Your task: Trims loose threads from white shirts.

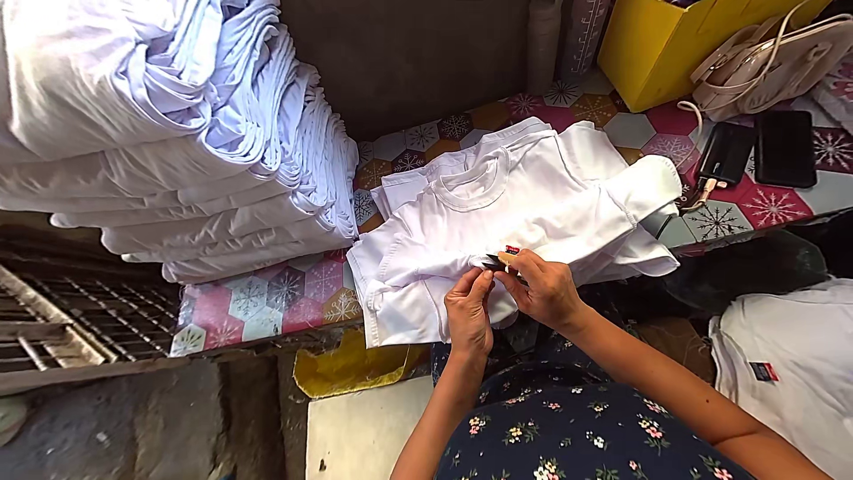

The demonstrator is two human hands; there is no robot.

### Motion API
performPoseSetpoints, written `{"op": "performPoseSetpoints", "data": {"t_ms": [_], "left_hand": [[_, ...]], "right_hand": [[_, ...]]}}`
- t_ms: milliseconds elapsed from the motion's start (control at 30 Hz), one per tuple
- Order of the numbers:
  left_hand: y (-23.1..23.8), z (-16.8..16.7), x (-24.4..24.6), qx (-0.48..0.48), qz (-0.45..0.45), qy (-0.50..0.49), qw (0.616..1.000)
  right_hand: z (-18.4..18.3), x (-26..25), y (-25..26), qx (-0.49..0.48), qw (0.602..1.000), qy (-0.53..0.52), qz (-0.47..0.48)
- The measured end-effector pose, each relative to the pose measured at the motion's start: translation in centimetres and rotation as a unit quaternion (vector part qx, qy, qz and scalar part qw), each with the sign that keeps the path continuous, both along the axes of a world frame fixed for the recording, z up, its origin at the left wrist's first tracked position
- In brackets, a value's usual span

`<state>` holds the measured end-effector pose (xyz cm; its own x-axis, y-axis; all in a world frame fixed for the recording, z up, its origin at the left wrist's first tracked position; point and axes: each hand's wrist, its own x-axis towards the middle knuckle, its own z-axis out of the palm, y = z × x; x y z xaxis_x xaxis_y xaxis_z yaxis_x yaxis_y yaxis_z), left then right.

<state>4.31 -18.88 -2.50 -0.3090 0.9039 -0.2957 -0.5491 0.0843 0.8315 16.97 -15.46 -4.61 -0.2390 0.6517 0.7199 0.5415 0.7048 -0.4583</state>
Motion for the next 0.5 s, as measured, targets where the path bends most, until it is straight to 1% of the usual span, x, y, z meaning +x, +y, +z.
{"op": "performPoseSetpoints", "data": {"t_ms": [167,367,433,500], "left_hand": [[-0.1,0.2,0.1,-0.011,0.001,-0.012,1.0],[0.0,0.7,0.1,-0.032,-0.005,-0.042,0.999],[0.0,0.9,0.3,-0.035,-0.003,-0.049,0.998],[0.2,1.5,0.3,-0.033,-0.005,-0.059,0.998]], "right_hand": [[-0.1,0.0,0.0,0.011,1.0,0.001,0.0],[0.0,0.0,-0.2,-0.01,1.0,0.018,0.003],[0.1,0.3,-0.1,-0.037,0.998,0.052,0.004],[0.0,1.1,0.0,-0.092,0.989,0.115,0.002]]}}
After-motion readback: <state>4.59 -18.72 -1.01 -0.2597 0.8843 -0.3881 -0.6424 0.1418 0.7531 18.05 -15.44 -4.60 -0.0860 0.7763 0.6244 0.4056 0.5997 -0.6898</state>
